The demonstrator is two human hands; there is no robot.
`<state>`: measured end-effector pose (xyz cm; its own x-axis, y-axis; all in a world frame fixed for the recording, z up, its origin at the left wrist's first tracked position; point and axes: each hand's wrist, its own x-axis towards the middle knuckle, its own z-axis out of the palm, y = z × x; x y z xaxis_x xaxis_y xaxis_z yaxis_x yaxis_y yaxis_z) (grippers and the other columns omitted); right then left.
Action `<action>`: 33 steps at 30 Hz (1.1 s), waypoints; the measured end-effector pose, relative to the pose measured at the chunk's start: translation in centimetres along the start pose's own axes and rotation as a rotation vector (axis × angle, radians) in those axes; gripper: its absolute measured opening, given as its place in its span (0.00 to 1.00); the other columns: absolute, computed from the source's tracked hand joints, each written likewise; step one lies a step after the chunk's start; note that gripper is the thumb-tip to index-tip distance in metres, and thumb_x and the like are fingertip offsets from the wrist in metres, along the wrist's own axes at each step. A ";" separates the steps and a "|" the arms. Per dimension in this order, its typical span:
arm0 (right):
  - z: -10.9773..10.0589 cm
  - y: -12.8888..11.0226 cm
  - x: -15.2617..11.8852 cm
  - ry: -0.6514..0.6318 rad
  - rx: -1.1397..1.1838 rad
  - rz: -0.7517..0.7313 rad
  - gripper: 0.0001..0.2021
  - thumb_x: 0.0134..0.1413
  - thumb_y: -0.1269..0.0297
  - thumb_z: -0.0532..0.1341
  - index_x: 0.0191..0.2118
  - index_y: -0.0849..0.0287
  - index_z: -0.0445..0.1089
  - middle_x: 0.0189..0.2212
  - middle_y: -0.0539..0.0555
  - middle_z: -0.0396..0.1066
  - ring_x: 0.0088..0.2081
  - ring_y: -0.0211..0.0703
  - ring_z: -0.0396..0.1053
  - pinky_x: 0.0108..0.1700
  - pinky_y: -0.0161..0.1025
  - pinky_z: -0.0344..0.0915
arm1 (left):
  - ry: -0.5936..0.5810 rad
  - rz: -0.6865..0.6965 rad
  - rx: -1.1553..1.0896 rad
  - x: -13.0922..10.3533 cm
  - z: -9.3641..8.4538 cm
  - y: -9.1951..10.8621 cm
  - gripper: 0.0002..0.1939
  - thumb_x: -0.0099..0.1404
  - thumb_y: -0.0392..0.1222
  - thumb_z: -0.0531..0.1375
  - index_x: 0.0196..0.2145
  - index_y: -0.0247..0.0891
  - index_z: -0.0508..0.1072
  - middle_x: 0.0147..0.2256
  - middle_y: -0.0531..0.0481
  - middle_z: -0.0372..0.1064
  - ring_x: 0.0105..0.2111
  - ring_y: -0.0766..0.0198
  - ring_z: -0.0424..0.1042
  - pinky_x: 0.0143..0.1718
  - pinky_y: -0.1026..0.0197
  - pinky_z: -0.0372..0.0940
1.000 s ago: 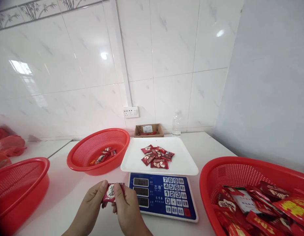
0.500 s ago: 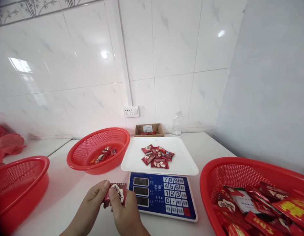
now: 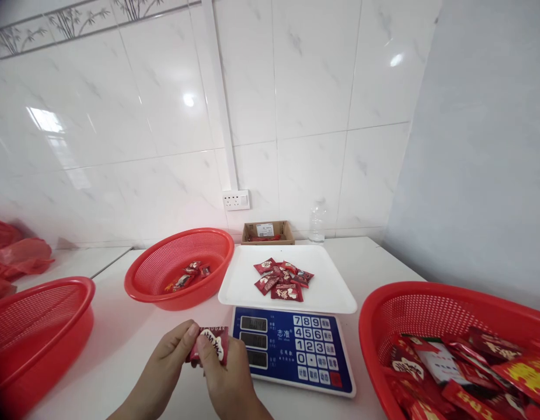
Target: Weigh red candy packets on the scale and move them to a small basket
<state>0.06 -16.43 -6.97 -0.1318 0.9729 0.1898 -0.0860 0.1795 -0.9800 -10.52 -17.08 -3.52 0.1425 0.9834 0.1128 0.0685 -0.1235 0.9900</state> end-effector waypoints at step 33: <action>-0.4 0.3 0.7 -0.041 -0.091 -0.088 0.20 0.54 0.49 0.48 0.23 0.61 0.59 0.16 0.46 0.56 0.19 0.33 0.55 0.22 0.30 0.51 | -0.055 -0.088 0.113 0.6 -1.3 0.8 0.20 0.59 0.55 0.54 0.19 0.37 0.60 0.18 0.56 0.57 0.21 0.69 0.55 0.24 0.67 0.52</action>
<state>0.37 -15.67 -7.19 -0.1677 0.9464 0.2761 -0.0091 0.2786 -0.9604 -11.67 -16.43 -2.59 0.1844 0.9827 0.0184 0.1930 -0.0546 0.9797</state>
